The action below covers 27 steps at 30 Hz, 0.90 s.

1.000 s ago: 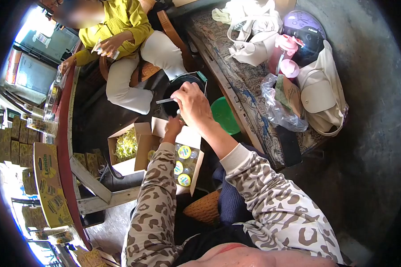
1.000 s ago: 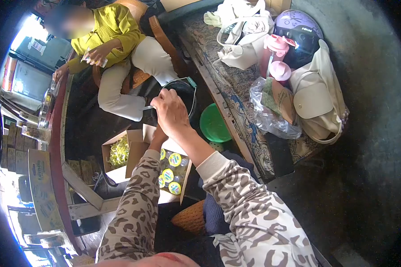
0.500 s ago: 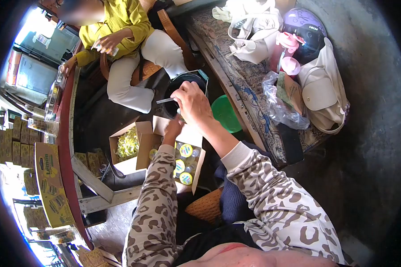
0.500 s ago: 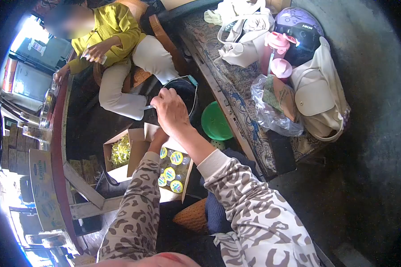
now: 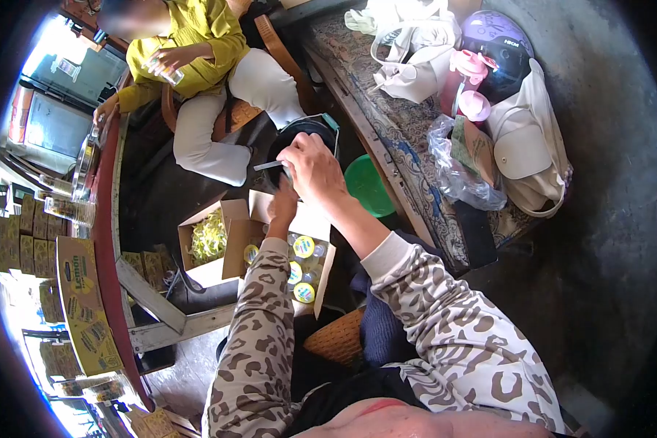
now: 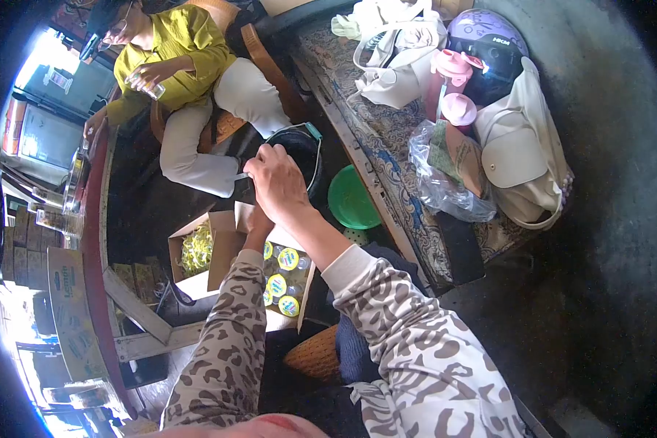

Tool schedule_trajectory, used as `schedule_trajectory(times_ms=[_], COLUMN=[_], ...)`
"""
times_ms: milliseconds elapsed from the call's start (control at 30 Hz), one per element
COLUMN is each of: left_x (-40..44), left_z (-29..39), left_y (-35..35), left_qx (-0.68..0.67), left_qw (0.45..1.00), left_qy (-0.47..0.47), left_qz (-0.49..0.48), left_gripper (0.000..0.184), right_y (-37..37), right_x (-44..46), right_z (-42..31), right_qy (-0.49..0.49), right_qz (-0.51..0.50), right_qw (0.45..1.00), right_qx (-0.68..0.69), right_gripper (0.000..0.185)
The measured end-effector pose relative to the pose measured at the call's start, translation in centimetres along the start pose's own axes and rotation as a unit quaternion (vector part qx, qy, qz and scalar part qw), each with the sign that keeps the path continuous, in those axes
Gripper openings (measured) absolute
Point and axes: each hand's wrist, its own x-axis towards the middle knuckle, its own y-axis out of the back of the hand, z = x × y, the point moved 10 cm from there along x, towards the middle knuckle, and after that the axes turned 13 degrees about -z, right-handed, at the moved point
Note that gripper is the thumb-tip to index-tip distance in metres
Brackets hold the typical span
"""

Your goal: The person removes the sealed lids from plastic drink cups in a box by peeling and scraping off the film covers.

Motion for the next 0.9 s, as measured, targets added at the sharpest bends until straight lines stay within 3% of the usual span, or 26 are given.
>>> schedule_trajectory(times_ms=[33, 100, 167, 333, 400, 467, 667, 700, 800, 833, 900], left_x=[0.1, -0.1, -1.3, -3.4, -4.8, -7.1, -16.8, -18.8, -23.5, -24.6, -27.0], left_z=[-0.7, -1.1, 1.0, 1.1, 3.4, 4.3, 4.1, 3.4, 2.2, 1.2, 0.4], left_y=[-2.7, -1.6, 1.6, 0.5, 3.0, 5.3, 10.9, 11.8, 15.2, 15.8, 18.5], left_qx=[0.066, 0.054, -0.024, -0.015, 0.050, 0.001, -0.136, -0.152, -0.361, -0.398, -0.435], left_qw=[0.990, 0.992, 0.999, 0.989, 0.991, 0.998, 0.990, 0.988, 0.930, 0.917, 0.895], left_qy=[0.027, 0.057, 0.041, 0.080, 0.050, 0.007, -0.043, -0.001, -0.076, -0.037, -0.058], left_qz=[-0.118, -0.102, -0.023, -0.127, -0.115, -0.061, -0.016, -0.035, 0.002, 0.002, 0.077], left_gripper=[0.072, 0.072, 0.073, 0.075, 0.079, 0.081, 0.066, 0.064, 0.058, 0.057, 0.056], right_y=[0.0, -0.2, 0.2, -0.2, 0.1, 0.3, 1.3, 1.3, 1.1, 1.1, 1.1], right_x=[0.1, 0.0, 0.2, 0.1, 0.0, 0.0, 0.0, 0.0, -0.1, -0.1, -0.3], right_z=[0.0, -0.2, 0.2, -0.1, -0.1, 0.1, 0.2, 0.1, -0.3, -1.0, -2.5], right_qy=[-0.003, -0.003, -0.006, 0.006, 0.003, 0.006, -0.004, -0.002, 0.015, 0.018, 0.029], right_qz=[0.000, -0.006, -0.006, -0.015, -0.015, -0.010, -0.018, -0.022, -0.017, -0.025, -0.034], right_qw=[1.000, 1.000, 1.000, 1.000, 1.000, 1.000, 0.999, 0.999, 0.996, 0.995, 0.995], right_qx=[-0.004, 0.000, -0.001, 0.000, 0.000, 0.011, 0.030, 0.044, 0.089, 0.091, 0.093], right_gripper=[0.005, 0.005, 0.005, 0.006, 0.006, 0.008, 0.006, 0.006, 0.008, 0.009, 0.012])
